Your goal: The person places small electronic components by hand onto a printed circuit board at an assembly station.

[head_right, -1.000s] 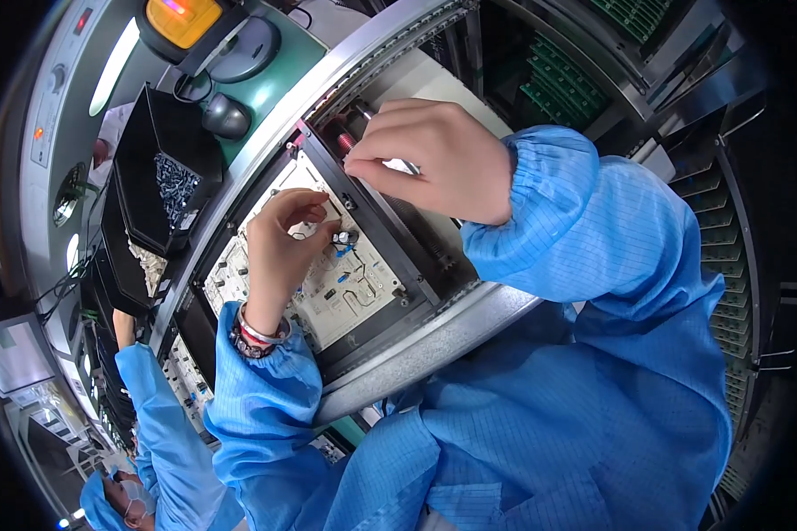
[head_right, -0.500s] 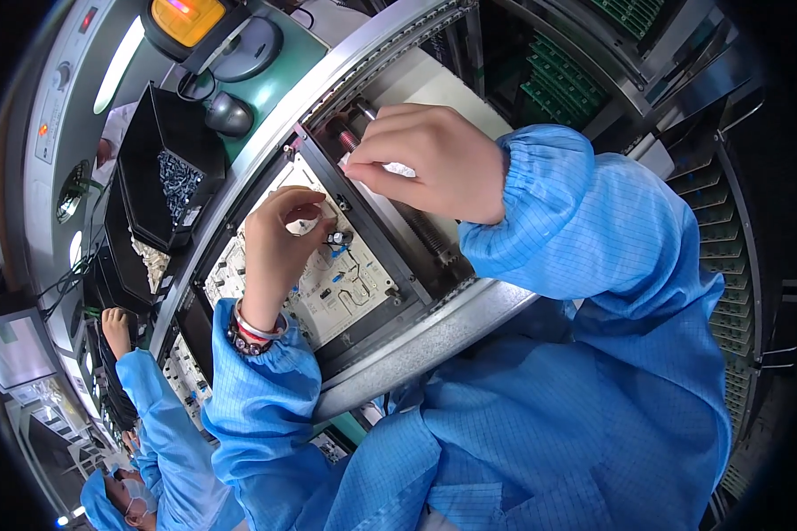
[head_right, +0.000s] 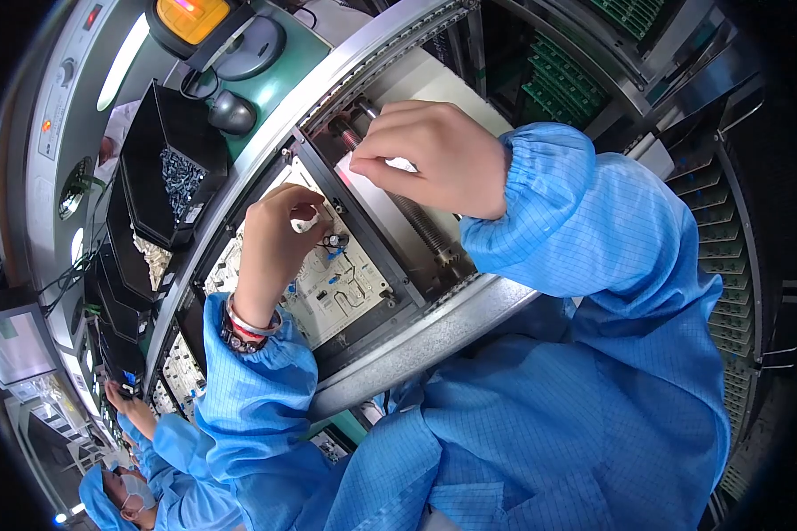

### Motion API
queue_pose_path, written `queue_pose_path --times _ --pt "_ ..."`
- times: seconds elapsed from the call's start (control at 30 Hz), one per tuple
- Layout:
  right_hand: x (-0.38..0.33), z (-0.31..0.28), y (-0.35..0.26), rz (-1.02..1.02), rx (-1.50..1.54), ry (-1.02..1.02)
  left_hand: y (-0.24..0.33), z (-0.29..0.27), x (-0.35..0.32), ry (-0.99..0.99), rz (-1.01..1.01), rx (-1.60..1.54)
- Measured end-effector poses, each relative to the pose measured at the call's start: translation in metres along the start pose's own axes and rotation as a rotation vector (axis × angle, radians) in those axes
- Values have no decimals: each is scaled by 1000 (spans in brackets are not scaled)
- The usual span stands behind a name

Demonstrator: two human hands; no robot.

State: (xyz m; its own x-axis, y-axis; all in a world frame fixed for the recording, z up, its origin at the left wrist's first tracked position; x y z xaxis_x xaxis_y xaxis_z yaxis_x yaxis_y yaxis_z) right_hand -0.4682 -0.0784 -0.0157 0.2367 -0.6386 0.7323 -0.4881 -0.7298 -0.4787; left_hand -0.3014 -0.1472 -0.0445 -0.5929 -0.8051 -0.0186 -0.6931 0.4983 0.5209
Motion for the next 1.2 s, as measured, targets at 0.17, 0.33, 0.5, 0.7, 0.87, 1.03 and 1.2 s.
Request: queue_pose_path --times 0.17,0.33,0.5,0.7,0.87,1.03,1.2 --pt "0 9 3 20 -25 -44 8 -5 -6 17 67 103" --pt "-10 92 12 333 128 -587 -18 -35 -45 23 106 15" --pt "-10 146 -28 375 -123 -678 -41 -121 -175 246 -11 -24" --pt "7 211 -72 295 -90 -720 -167 -160 -426 820 -770 -32" --pt "16 228 -75 147 25 -809 -216 -52 -640 775 -1425 652" --pt "27 222 -76 173 35 -871 -232 20 -711 637 -1700 364" --pt "19 220 -69 82 66 -806 -215 3 -695 956 -1556 874"
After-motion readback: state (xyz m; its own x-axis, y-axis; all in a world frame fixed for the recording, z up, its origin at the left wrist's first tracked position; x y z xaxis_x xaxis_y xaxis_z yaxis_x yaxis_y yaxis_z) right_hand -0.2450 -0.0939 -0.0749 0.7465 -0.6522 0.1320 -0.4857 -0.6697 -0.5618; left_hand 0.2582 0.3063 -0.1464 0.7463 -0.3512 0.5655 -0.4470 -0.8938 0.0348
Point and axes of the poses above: each hand's wrist, its own x-axis towards the middle knuckle, its own z-axis out of the palm, y = z × x, the point moved 7 cm from there along x, towards the middle knuckle, and after that the axes turned 7 degrees about -z, right-handed, at the moved point
